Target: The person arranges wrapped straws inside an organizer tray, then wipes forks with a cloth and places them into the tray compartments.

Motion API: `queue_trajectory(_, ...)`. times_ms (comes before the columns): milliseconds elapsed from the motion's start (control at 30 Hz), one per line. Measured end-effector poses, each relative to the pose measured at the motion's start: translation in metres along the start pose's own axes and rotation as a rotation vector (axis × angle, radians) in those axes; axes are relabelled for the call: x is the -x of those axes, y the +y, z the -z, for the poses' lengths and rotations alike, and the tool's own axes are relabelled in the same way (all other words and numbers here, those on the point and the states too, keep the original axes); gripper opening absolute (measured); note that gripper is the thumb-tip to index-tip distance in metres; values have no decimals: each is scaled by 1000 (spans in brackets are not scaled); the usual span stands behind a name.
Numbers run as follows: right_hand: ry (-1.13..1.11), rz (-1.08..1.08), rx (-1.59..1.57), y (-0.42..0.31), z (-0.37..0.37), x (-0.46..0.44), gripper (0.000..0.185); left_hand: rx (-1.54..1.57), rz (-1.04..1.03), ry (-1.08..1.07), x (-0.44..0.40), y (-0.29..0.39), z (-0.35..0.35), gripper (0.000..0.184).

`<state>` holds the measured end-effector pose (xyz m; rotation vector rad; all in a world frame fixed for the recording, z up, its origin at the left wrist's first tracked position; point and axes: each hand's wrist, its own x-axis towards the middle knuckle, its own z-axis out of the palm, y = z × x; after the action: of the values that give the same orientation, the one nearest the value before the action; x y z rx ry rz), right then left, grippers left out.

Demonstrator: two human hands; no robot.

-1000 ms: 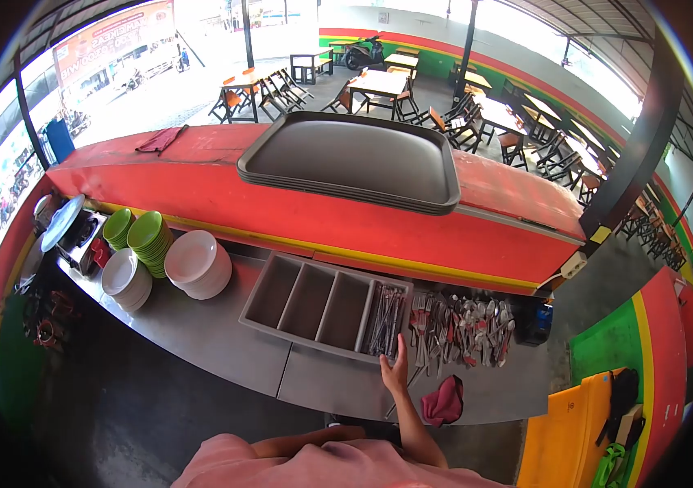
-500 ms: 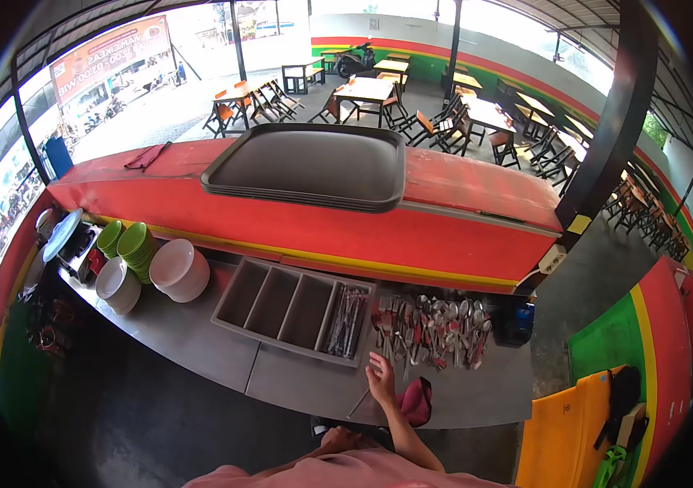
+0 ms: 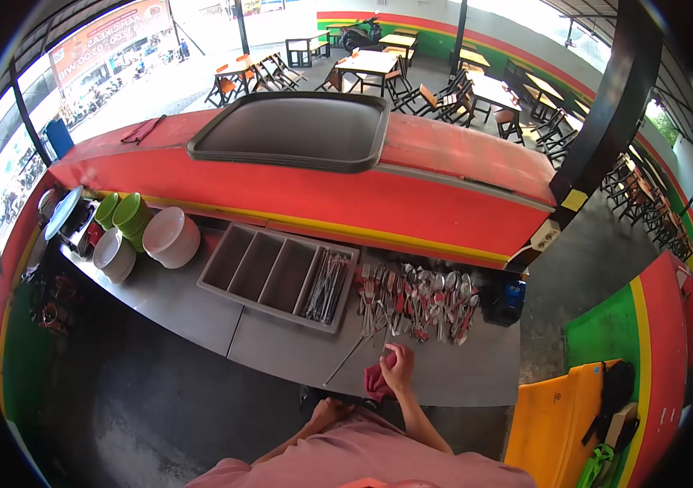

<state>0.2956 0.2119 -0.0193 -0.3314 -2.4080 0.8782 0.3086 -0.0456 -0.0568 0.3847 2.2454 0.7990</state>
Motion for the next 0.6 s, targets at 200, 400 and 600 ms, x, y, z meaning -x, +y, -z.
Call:
queue_trajectory(200, -235, -94, 97, 29, -14, 30, 75, -34, -103, 29, -22, 9, -14, 38)
queue_trajectory(400, -318, -171, 242, 15, 8, 30, 87, 342, -270, 317, -43, 34, -17, 12)
queue_trajectory(600, -359, -164, 209, 32, 9, 31, 88, 330, -183, 689, -68, 61, 11, 17)
